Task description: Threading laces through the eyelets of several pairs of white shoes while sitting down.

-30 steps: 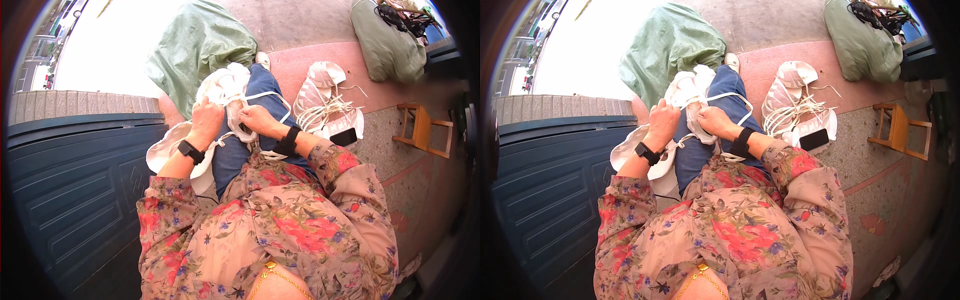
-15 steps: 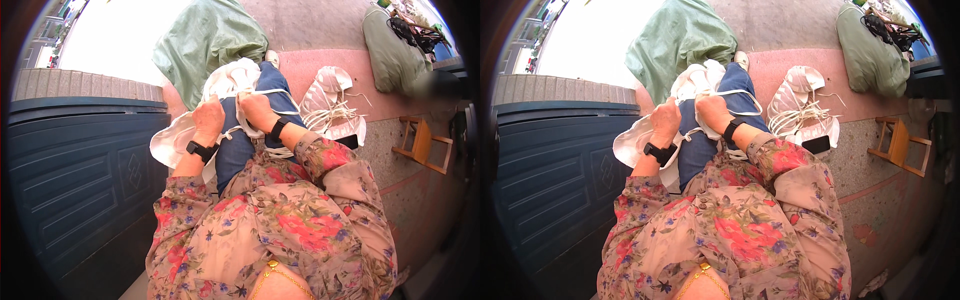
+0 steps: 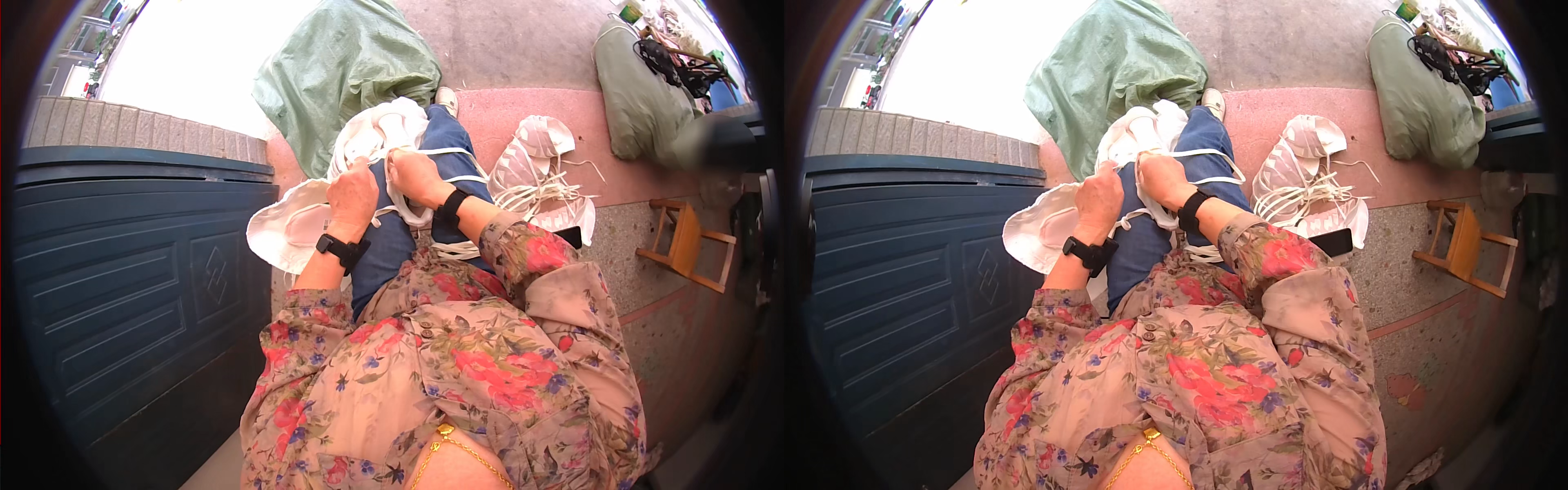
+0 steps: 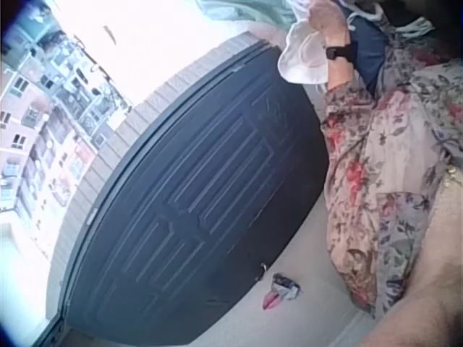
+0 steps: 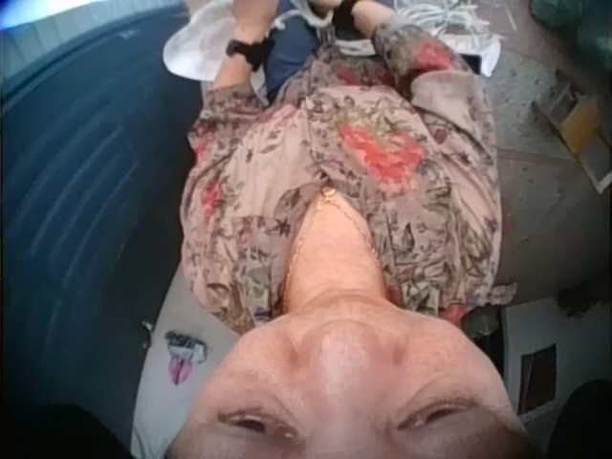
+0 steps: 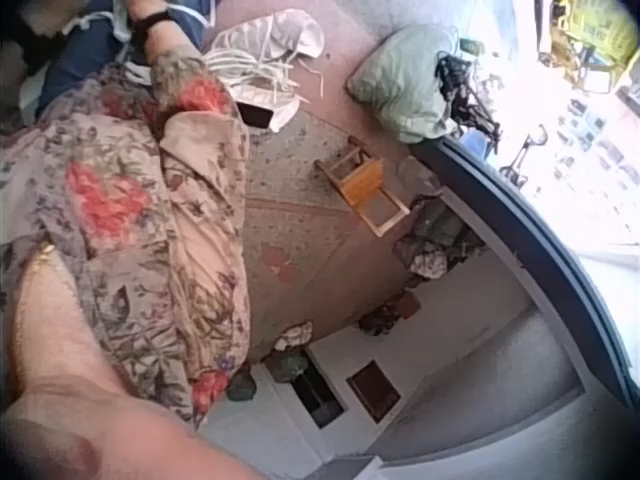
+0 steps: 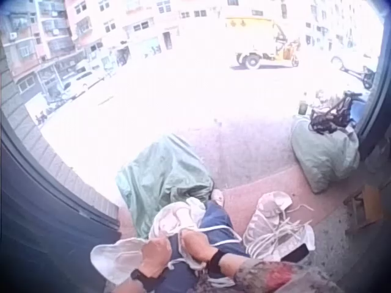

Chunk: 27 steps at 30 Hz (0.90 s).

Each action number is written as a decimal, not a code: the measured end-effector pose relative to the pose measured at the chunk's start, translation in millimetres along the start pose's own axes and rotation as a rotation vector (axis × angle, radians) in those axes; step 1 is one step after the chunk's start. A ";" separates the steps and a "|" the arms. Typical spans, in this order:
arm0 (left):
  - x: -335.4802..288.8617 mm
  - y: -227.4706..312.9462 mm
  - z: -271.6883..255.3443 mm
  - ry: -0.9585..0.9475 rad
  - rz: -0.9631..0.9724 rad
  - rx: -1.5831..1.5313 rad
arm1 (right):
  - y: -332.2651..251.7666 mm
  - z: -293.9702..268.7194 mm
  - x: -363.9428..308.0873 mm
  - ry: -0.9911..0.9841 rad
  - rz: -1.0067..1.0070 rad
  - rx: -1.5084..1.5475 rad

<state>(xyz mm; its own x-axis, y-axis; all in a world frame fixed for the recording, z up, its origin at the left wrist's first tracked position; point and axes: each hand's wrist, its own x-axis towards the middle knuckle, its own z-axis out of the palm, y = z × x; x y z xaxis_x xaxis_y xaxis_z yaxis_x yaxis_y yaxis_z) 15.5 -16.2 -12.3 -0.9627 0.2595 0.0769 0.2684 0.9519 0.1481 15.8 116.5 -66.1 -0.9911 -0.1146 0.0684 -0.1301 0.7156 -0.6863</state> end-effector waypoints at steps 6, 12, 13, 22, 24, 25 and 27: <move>-4.1 -4.1 0.4 -0.019 -0.045 -0.001 | 5.9 -1.1 8.8 -0.109 0.010 -0.024; -5.3 1.0 0.0 0.023 -0.099 -0.051 | 29.4 -70.4 11.4 -0.780 0.574 0.918; -5.0 2.0 2.2 0.050 -0.113 -0.081 | 35.6 -97.3 8.2 -0.703 0.545 1.344; 2.1 19.4 32.3 0.028 -0.100 -0.497 | -9.6 -375.5 -68.4 0.087 -0.557 2.026; 9.3 27.2 22.8 -0.010 -0.024 -0.496 | 10.1 -406.3 -91.0 0.377 -0.690 1.863; 14.3 29.4 16.7 0.022 0.009 -0.458 | 20.3 -412.9 -98.7 0.379 -0.689 1.862; 29.6 36.7 2.9 0.006 0.074 -0.462 | 27.3 -417.2 -111.3 0.516 -0.764 1.845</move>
<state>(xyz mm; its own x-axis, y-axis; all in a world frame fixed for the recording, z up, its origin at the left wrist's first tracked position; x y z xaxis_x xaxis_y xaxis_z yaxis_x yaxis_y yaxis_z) -3.3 26.9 -7.5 -0.9405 0.3218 0.1090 0.3249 0.7583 0.5652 110.2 436.2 209.7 -0.7211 0.4094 0.5590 -0.5815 -0.7963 -0.1668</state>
